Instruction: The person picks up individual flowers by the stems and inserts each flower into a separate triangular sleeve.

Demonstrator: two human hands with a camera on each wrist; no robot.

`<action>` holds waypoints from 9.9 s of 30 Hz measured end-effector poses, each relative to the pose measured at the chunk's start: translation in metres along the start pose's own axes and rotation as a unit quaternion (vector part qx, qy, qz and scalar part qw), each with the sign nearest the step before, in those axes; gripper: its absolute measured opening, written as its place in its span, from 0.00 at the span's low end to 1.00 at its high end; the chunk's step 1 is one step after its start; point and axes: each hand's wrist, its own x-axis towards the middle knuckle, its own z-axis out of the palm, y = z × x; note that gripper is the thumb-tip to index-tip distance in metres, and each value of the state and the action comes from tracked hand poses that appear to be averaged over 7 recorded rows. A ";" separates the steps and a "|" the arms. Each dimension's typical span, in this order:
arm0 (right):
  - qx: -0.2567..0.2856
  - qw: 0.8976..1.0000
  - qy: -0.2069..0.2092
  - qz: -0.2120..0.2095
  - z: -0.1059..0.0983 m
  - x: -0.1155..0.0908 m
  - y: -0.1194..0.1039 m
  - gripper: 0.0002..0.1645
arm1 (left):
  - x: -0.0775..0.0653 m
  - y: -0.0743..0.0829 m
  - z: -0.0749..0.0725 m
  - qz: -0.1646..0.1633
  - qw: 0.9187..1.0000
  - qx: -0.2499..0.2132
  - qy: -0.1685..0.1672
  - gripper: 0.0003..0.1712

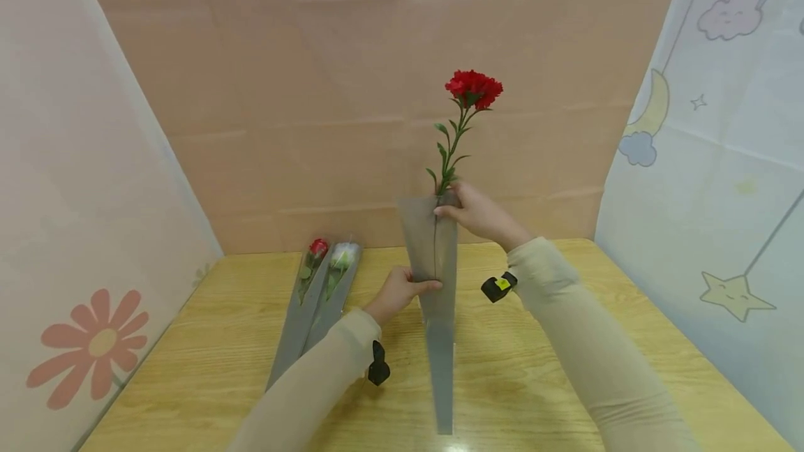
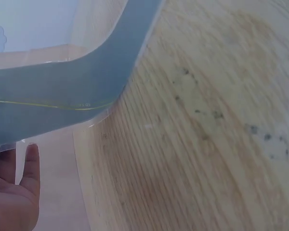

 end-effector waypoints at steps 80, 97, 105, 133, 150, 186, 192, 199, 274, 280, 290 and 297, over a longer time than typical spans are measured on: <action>0.233 0.964 0.124 0.014 -0.004 -0.009 -0.011 0.20 | 0.001 0.040 0.016 0.038 0.983 -0.115 0.139 0.15; 0.169 0.981 0.060 0.076 0.008 -0.018 0.007 0.37 | 0.000 0.038 0.008 0.038 0.985 -0.105 0.133 0.21; 0.144 0.983 0.079 0.083 0.025 -0.017 0.013 0.30 | 0.001 0.038 0.009 0.035 0.984 -0.116 0.131 0.20; 0.149 0.978 0.128 0.063 0.007 -0.015 0.005 0.27 | -0.010 0.017 0.012 -0.013 1.000 0.018 0.009 0.20; 0.167 0.978 0.099 0.072 0.034 -0.018 0.017 0.26 | -0.001 0.050 -0.003 0.042 0.998 -0.011 0.054 0.17; 0.316 0.920 0.233 0.004 0.001 -0.016 -0.007 0.10 | -0.004 0.034 0.012 -0.003 1.000 0.014 0.011 0.17; 0.352 0.900 0.256 0.007 -0.003 -0.016 -0.013 0.11 | -0.002 0.038 0.011 -0.008 1.000 0.017 0.000 0.19; 0.206 0.964 0.138 0.095 0.005 -0.022 0.002 0.27 | -0.004 0.036 0.008 -0.014 1.000 0.002 0.006 0.19; 0.337 0.934 0.111 0.037 0.013 -0.026 0.015 0.35 | -0.001 0.048 0.008 0.031 0.988 -0.149 -0.006 0.17; 0.355 0.900 0.250 -0.031 -0.008 -0.021 0.001 0.12 | -0.002 0.044 0.010 0.049 0.988 -0.149 -0.007 0.17; 0.364 0.855 0.364 -0.063 -0.018 -0.017 -0.020 0.07 | -0.010 0.037 0.016 0.037 0.991 -0.129 -0.018 0.17; 0.390 0.832 0.384 -0.092 -0.035 -0.010 -0.042 0.09 | -0.012 0.037 0.018 0.023 0.993 -0.112 -0.021 0.17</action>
